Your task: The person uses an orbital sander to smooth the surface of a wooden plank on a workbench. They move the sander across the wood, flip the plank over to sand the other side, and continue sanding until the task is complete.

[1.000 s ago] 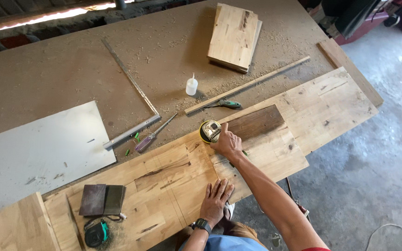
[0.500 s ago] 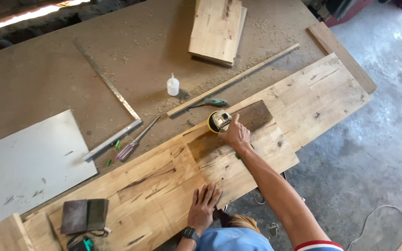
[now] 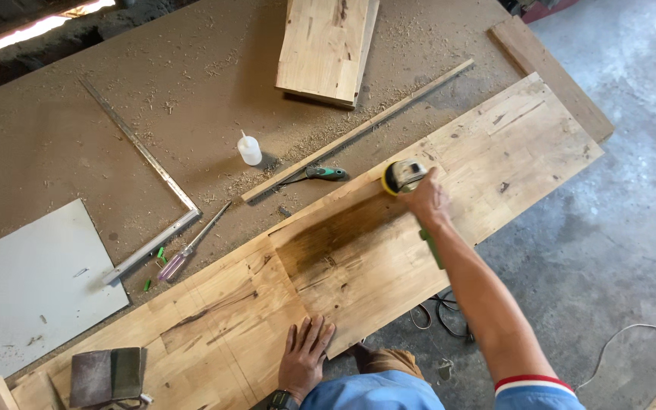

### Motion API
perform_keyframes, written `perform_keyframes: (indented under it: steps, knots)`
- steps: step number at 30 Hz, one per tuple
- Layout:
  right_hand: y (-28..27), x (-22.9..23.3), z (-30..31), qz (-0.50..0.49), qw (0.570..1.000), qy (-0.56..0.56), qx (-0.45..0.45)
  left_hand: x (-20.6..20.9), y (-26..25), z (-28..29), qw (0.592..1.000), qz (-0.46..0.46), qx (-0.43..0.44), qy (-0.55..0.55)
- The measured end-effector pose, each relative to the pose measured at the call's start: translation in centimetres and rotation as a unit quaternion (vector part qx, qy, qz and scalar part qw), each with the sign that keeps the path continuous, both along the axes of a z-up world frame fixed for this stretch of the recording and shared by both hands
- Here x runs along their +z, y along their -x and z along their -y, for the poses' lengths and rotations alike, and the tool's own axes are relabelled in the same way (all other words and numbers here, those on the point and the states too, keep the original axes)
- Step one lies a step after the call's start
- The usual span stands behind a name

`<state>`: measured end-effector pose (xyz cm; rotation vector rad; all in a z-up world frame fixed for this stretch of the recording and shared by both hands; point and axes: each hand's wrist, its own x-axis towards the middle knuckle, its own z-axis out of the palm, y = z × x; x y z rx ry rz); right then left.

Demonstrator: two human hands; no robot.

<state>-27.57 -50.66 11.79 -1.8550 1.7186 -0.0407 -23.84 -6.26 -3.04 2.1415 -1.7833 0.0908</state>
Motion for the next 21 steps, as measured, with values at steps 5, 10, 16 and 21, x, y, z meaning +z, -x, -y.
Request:
perform_keyframes:
  steps: [5,10,16,21]
  knots:
    - [2.4,-0.1,4.3,-0.032,0.999,0.012,-0.036,0.2,0.0,0.3,1.0,0.005,0.001,0.008]
    - [2.3,-1.5,3.4,-0.007,0.999,-0.011,-0.046,-0.5,0.3,-0.2,1.0,-0.018,0.004,-0.012]
    - [0.5,-2.8,1.2,-0.092,0.996,0.005,-0.005,-0.2,0.0,-0.3,1.0,-0.022,-0.005,-0.007]
    - [-3.1,-1.1,-5.9,-0.087,0.993,-0.004,0.08,-0.5,0.1,-0.5,0.999,-0.039,-0.011,-0.01]
